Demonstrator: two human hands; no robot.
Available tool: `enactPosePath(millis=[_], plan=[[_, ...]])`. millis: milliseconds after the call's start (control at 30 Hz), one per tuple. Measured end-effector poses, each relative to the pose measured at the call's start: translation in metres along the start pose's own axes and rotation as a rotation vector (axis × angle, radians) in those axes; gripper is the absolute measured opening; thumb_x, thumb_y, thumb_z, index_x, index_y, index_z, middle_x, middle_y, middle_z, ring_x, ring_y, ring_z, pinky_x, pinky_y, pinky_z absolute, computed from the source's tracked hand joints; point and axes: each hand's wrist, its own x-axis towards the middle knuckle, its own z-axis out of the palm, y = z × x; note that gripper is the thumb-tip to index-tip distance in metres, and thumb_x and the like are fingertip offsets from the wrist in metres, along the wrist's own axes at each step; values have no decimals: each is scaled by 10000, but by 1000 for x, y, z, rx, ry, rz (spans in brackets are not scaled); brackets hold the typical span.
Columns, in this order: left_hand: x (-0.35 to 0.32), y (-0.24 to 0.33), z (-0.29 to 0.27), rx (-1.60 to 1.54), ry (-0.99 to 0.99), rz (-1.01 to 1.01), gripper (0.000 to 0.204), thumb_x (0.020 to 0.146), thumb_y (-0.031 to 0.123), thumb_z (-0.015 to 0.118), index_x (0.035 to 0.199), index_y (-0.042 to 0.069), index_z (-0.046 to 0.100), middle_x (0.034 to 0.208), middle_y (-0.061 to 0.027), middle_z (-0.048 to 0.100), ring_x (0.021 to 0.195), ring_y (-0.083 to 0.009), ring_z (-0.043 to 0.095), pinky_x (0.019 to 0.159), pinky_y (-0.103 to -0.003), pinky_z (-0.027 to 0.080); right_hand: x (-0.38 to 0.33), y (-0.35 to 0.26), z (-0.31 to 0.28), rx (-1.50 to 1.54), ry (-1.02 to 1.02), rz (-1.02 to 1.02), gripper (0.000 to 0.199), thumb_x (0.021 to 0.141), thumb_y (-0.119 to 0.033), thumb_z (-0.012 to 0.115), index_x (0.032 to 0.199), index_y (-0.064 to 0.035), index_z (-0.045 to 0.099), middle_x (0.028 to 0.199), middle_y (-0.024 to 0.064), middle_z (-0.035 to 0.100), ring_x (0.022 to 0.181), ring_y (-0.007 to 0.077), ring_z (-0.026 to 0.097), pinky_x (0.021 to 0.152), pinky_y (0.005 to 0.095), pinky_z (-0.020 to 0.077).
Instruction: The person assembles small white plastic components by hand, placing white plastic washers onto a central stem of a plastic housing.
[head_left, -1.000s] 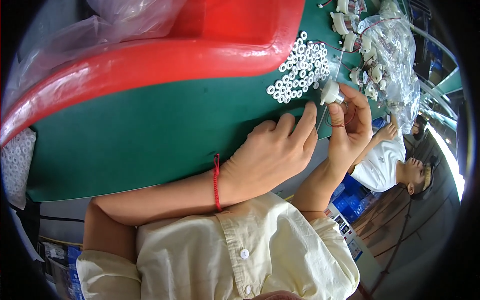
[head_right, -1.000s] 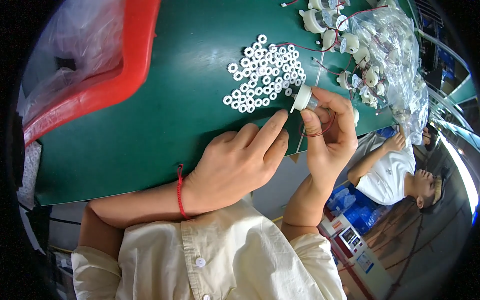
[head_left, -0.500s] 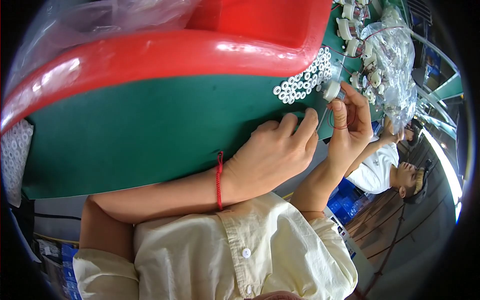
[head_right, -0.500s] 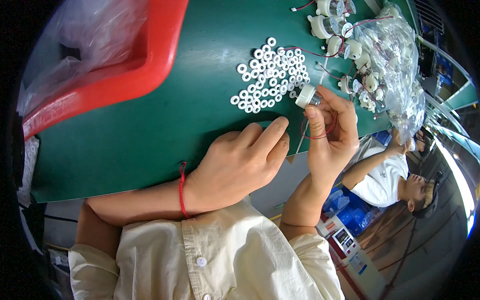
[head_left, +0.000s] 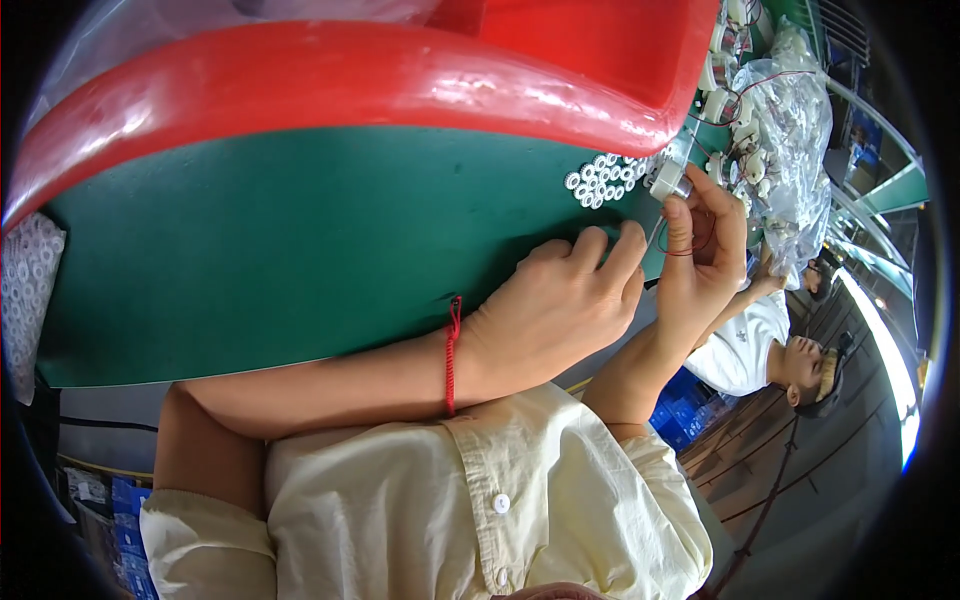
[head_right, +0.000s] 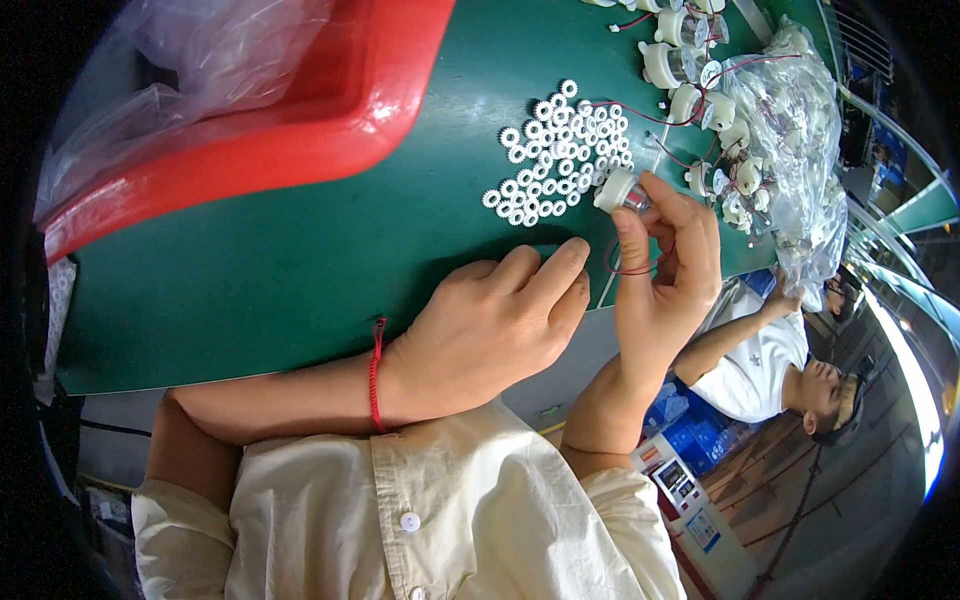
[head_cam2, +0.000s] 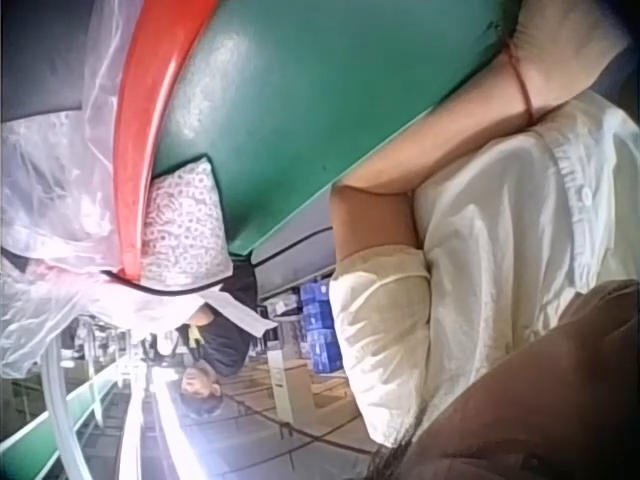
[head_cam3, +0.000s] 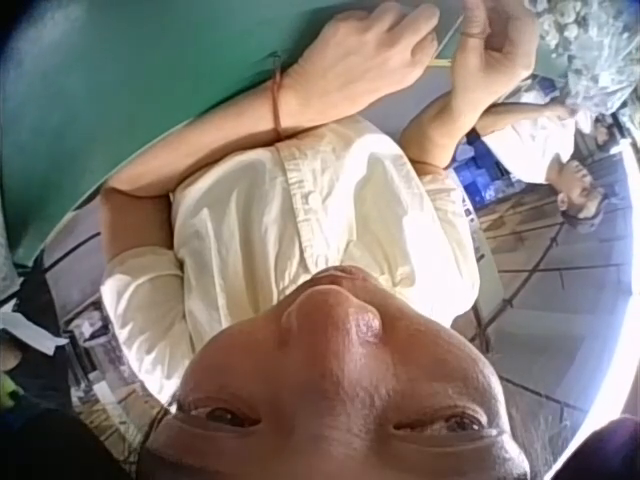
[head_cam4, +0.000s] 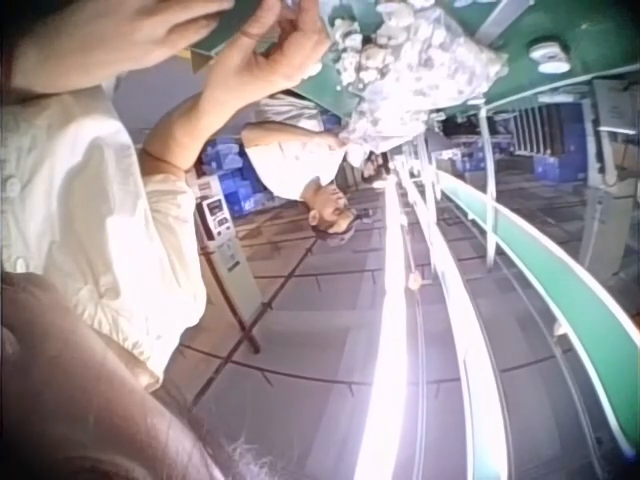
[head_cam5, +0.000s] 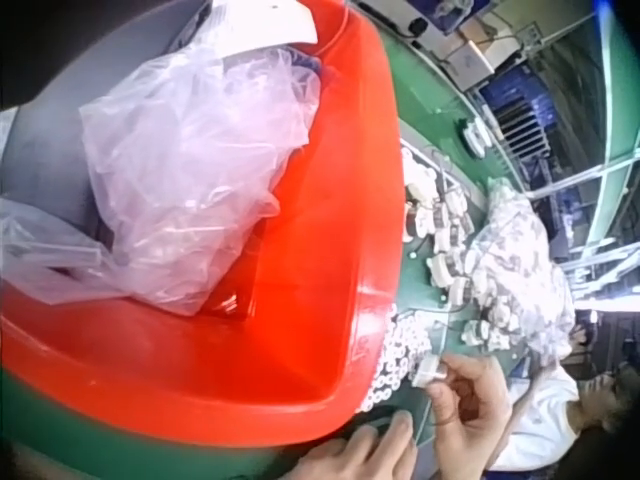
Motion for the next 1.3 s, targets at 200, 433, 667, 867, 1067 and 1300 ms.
enactPosePath(millis=[200,433,667,867,1067,1300], plan=[[3,1,1,-4,0,-13,172,729,139,641,865,34,654,1111,-56,607,717,-121,544,551,-201,491,3,-16,5,-365,11,-261,284,795,23,757,1072,-32,724,1036,109,690,814,184,660,706,292,532],[4,2,-3,-50,-45,-23,193,733,146,646,885,26,642,1089,-58,600,737,-125,562,581,-212,512,-1,-17,9,-430,21,-224,294,793,26,753,1078,-39,720,1031,115,705,860,238,678,753,327,543],[2,-3,-6,-128,-55,-13,217,724,112,657,917,15,639,1102,-67,597,765,-140,594,610,-235,527,-2,5,-11,117,1,61,316,844,16,736,1155,9,682,1036,88,699,866,148,653,755,269,532],[3,-6,-11,-104,-112,12,298,710,98,660,994,7,654,1109,-61,585,786,-155,603,616,-257,536,1,-3,-19,684,45,204,368,884,7,713,1231,82,615,1003,67,677,879,98,637,772,207,499],[6,-3,-12,-115,-95,15,197,836,113,685,1013,28,672,1081,-43,594,825,-173,642,647,-295,550,55,-29,-8,198,201,-240,322,842,47,710,1160,20,667,1036,60,652,832,124,606,744,246,522],[9,2,-12,-176,-42,13,160,850,117,679,1001,65,691,1044,-33,625,829,-212,667,689,-330,543,96,-36,35,-108,223,-421,273,797,66,659,1059,-11,663,984,151,592,867,332,625,739,387,517]])
